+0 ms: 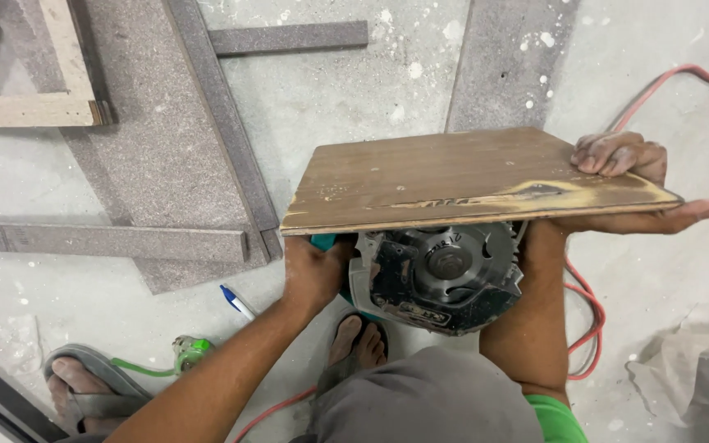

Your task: Measuring and cutting tile pieces using a circular saw and measuring tape.

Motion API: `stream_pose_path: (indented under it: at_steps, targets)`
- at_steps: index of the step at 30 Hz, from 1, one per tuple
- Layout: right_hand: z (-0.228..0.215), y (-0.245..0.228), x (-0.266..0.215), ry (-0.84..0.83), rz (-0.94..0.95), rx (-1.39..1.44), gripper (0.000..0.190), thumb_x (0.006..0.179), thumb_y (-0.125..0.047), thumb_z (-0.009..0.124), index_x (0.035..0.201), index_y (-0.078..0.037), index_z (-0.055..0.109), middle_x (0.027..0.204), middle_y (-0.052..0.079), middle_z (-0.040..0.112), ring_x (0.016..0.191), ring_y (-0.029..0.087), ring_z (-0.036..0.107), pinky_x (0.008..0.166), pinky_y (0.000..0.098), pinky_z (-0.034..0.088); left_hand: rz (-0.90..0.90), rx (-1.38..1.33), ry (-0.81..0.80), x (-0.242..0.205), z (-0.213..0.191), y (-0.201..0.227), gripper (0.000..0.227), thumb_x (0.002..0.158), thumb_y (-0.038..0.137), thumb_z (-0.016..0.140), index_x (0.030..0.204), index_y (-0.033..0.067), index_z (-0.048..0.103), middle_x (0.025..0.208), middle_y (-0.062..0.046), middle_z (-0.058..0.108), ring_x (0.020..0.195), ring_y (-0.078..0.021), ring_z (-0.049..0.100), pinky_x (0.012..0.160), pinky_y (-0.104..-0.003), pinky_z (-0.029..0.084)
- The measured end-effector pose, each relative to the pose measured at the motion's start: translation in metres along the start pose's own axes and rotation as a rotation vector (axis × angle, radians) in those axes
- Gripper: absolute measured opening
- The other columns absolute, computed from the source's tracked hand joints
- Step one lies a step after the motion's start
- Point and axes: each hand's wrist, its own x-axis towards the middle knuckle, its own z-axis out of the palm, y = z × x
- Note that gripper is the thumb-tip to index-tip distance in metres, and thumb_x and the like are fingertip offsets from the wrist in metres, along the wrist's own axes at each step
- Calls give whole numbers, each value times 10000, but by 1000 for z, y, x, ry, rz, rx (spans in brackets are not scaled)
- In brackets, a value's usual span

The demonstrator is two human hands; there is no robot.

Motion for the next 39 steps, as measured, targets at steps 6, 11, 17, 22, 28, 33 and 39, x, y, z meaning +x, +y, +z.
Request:
stream_pose_path:
  at_steps: [6,11,17,22,28,33,39]
  targets:
    - [-21,1,7,-135,-9,-59,879,851,-841,223,757,-12,499,603,189,516,463,259,526,465,359,471,-91,25,-43,2,1,-15,82,898,18,683,935,-50,709,784,-123,759,695,-191,775,572,-321,620]
    - [0,-9,-15,-141,-32,-119,923,880,-845,143,737,-16,522,631,185,539,535,283,560,586,366,524,-14,-44,16,-2,7,-20,63,884,-19,649,911,-44,700,764,-132,748,655,-188,752,556,-320,609]
    - [13,-8,-24,-39,-92,-315,924,866,-832,151,800,-17,581,664,184,580,621,317,625,721,416,596,-36,-2,72,-8,5,8,71,834,-21,669,791,-58,711,696,-119,740,585,-185,715,534,-321,581]
    - [11,-1,-26,-106,-182,-331,911,912,-810,109,826,-38,585,677,158,586,615,299,632,740,422,600,-53,-50,106,-5,6,16,57,823,2,705,802,-49,719,677,-117,731,563,-183,692,525,-316,549]
    - [13,9,-20,-111,-335,-347,823,931,-752,123,951,-89,610,692,119,599,555,259,639,611,375,613,16,-135,144,-3,10,4,55,817,3,724,853,-37,711,712,-104,735,580,-164,677,550,-302,527]
    - [36,8,-22,133,-315,-326,737,913,-728,158,1015,-154,608,622,91,584,500,248,613,543,372,589,-67,-146,154,-3,10,10,84,826,27,750,844,-43,708,687,-108,728,543,-171,671,519,-314,521]
    - [24,7,-13,182,-221,-200,841,854,-814,140,628,-118,554,516,119,547,428,281,581,507,402,578,-86,-151,169,-3,11,9,107,808,24,757,873,-43,704,683,-108,723,530,-158,656,504,-317,518]
